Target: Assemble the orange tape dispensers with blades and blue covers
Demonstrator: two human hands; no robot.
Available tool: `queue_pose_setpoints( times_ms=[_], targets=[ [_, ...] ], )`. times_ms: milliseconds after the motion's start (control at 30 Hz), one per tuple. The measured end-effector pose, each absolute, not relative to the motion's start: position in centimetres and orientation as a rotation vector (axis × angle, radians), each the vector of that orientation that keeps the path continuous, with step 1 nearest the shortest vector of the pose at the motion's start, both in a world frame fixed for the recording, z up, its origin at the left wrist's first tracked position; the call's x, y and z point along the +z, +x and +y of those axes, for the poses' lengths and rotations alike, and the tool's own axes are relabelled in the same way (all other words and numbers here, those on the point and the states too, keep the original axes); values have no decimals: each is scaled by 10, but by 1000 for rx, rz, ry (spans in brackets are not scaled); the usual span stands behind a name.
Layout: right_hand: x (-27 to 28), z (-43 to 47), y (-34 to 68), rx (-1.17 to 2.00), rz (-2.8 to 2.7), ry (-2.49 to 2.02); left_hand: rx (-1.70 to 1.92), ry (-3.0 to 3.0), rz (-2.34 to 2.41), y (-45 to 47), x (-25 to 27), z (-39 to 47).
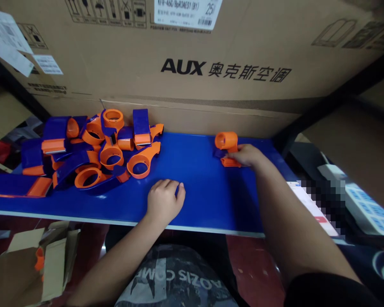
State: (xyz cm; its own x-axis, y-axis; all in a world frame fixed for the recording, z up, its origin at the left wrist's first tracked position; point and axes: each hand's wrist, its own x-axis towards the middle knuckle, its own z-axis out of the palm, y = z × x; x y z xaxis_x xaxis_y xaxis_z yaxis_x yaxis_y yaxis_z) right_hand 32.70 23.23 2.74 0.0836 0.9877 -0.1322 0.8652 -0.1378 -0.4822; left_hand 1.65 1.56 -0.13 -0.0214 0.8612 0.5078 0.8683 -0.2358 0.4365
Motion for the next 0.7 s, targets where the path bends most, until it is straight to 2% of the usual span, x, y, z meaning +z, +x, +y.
queue_pose_setpoints(
  times_ms=[233,433,567,700],
  targets=[
    [44,184,258,788,-1889,-1923,-1144,-2239,-1923,16,-4,18],
    [57,167,257,918,-1637,-1756,-1101,-2317,-1945,23,0,25],
    [63,160,263,1106,-1347,-1596,-923,-2458,-1839,49,11,59],
    [62,151,265,1233,-1116,-1453,-613,-2800,-1531,75,17,104]
  ],
)
